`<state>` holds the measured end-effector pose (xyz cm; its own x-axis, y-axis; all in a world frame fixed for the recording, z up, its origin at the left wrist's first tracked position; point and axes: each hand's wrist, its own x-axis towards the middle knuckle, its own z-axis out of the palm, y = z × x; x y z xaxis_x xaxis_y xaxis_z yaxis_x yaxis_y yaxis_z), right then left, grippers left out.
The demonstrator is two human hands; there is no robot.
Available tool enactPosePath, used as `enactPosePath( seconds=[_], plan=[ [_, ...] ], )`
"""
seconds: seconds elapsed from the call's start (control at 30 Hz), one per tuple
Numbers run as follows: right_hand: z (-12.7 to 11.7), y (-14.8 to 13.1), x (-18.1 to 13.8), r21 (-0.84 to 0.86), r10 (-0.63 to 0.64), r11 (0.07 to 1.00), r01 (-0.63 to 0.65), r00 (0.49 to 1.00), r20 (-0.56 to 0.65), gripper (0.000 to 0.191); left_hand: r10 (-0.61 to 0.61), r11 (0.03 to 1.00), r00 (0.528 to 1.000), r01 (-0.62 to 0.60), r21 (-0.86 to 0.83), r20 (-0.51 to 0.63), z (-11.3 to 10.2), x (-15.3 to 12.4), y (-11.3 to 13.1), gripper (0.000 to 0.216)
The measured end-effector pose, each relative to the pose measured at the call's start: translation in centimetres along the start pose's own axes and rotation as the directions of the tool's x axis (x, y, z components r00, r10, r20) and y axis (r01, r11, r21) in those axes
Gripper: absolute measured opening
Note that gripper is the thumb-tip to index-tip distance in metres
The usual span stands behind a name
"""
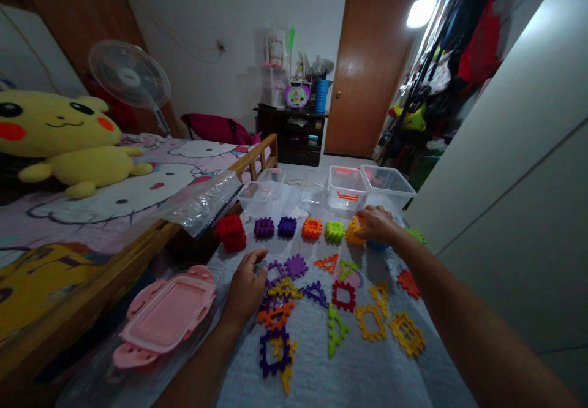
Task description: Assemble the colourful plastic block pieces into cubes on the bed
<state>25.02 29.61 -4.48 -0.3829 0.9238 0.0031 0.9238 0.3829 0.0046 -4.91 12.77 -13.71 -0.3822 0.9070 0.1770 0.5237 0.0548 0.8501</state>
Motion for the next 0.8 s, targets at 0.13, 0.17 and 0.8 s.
enactPosePath(
  seconds=[0.13, 0.17, 0.8],
  plan=[
    [0.4, 0.3, 0.5, -0.014, 0.01, 1.0, -0.01, 0.999, 0.03, 0.044, 0.006, 1.0, 1.0, -0.006, 0.003, -0.003, 0.0, 0.0, 0.2, 0.033],
    [0.5, 0.4, 0.6, -0.016, 0.011, 1.0, -0.01, 0.999, 0.036, 0.044, 0.006, 1.0, 1.0, -0.006, 0.005, -0.002, 0.0, -0.1, 0.2, 0.034],
    [-0.7, -1.9, -8.7, 0.212, -0.091, 0.97, 0.121, 0.985, -0.148, 0.044, 0.084, 0.987, 0.995, -0.092, 0.131, 0.063, 0.1, -0.1, 0.1, 0.034]
  ],
)
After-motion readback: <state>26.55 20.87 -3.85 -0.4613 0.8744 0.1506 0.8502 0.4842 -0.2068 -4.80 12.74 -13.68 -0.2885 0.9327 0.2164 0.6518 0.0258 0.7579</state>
